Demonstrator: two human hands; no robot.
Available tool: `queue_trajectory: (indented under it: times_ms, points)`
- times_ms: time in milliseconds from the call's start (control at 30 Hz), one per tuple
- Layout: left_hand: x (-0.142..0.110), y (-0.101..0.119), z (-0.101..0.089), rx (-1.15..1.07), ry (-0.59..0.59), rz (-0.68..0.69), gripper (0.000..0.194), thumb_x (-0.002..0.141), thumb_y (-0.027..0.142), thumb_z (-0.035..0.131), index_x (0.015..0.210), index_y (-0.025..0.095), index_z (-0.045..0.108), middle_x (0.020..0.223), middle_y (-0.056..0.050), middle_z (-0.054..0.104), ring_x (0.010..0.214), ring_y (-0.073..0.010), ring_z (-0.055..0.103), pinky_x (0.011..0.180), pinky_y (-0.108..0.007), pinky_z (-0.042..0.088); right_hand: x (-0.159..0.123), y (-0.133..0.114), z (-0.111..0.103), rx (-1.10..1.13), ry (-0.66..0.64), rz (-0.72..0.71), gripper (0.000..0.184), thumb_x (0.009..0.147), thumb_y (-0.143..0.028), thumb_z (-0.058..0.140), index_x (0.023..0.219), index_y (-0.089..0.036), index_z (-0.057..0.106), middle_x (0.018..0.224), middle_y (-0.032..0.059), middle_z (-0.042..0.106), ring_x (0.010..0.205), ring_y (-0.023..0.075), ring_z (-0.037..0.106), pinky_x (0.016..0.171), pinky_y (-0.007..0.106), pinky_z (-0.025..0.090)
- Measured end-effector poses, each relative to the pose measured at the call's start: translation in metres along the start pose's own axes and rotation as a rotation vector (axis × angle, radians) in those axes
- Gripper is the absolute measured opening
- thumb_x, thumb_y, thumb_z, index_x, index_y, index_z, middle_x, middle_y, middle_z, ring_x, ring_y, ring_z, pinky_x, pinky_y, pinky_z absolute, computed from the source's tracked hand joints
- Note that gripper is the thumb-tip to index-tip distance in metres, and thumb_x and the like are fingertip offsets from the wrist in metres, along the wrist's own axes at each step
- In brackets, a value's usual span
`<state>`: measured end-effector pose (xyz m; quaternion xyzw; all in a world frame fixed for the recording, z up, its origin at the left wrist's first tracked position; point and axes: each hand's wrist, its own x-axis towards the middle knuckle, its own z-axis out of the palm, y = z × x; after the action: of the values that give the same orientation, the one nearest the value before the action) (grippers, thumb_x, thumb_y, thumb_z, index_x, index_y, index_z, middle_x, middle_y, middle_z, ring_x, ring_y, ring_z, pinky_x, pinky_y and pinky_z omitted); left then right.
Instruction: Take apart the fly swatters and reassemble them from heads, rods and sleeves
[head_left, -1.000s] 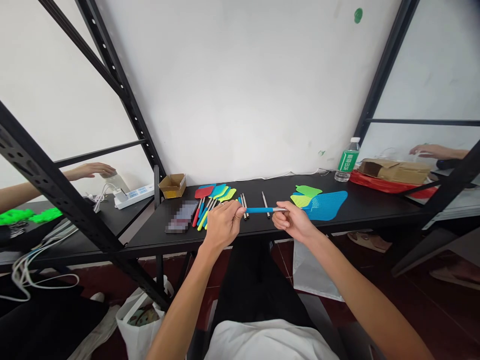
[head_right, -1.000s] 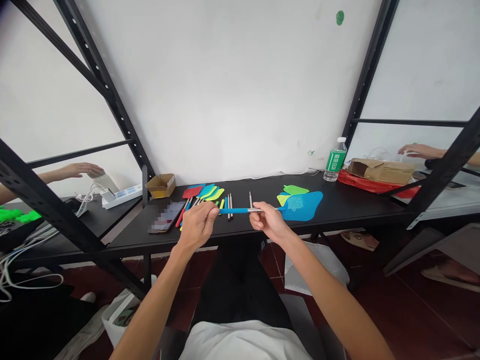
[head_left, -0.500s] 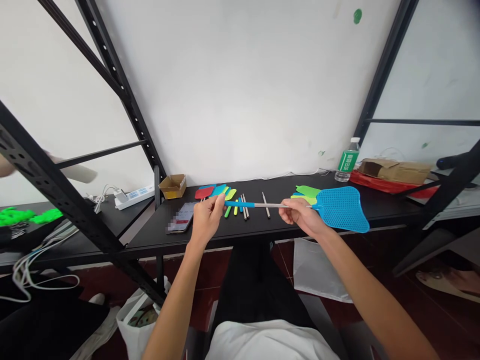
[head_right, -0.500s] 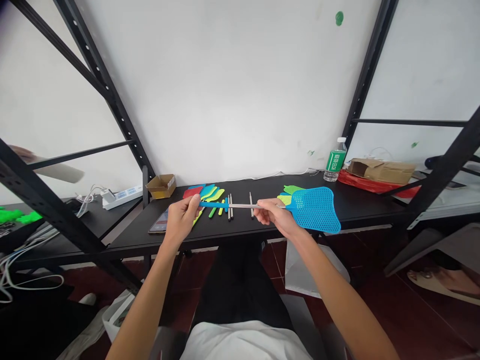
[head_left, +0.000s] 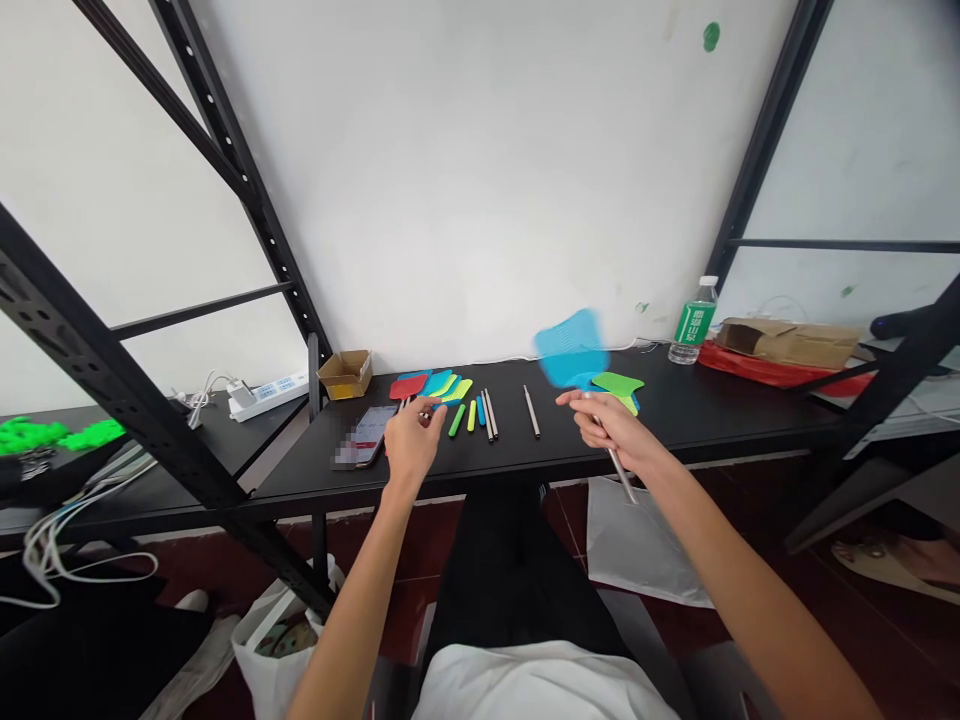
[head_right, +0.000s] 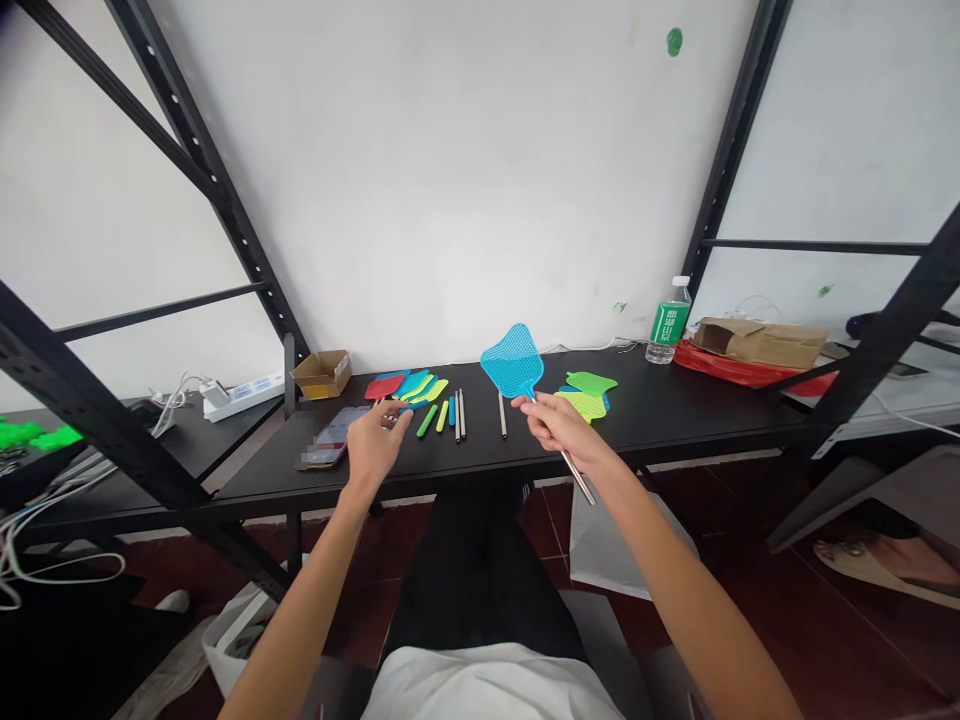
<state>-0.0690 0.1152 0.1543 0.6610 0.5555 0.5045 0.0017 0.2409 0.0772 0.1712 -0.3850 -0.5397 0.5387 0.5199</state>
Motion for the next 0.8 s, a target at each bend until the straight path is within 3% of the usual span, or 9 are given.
queue_trajectory:
  times_ms: [200, 500, 667, 800]
  points:
    - [-0.013, -0.012, 0.03, 0.208, -0.162, 0.04, 0.023, 0.089, 0.03, 0.06, 0.106, 0.024, 0.074, 0.086, -0.003, 0.073, 0.071, -0.0182, 0.064, 0.06, -0.027, 0.039, 0.002, 0.003, 0.006, -0.013, -0.014, 0.022, 0.032, 0.088, -0.046, 0.058, 0.1, -0.017, 0.064, 0.054, -0.0052, 0.045, 0.04, 0.0064, 0.028, 0.042, 0.025, 0.015]
    - [-0.023, -0.014, 0.04, 0.381, -0.281, 0.111, 0.028, 0.091, 0.029, 0.056, 0.113, 0.025, 0.073, 0.105, -0.007, 0.07, 0.097, -0.0245, 0.062, 0.061, -0.028, 0.039, 0.003, 0.005, 0.01, 0.061, -0.017, 0.011, 0.029, 0.085, -0.039, 0.057, 0.09, -0.013, 0.068, 0.061, 0.0001, 0.052, 0.05, 0.0102, 0.04, 0.05, 0.027, 0.027]
    - [-0.022, -0.007, 0.037, 0.279, -0.224, 0.135, 0.027, 0.09, 0.031, 0.056, 0.109, 0.024, 0.075, 0.107, -0.01, 0.068, 0.098, -0.0261, 0.06, 0.064, -0.029, 0.041, 0.006, 0.01, 0.014, 0.211, -0.017, 0.027, 0.021, 0.082, -0.033, 0.06, 0.082, -0.013, 0.067, 0.059, -0.0032, 0.043, 0.049, 0.0077, 0.029, 0.048, 0.024, 0.026]
    - [-0.02, 0.01, 0.032, -0.03, -0.25, 0.099, 0.026, 0.089, 0.036, 0.057, 0.102, 0.023, 0.076, 0.098, -0.008, 0.071, 0.08, -0.0216, 0.061, 0.065, -0.029, 0.042, 0.004, 0.012, 0.021, 0.386, -0.082, 0.111, 0.015, 0.083, -0.028, 0.061, 0.078, -0.014, 0.062, 0.057, -0.0072, 0.033, 0.046, 0.006, 0.016, 0.043, 0.02, 0.021]
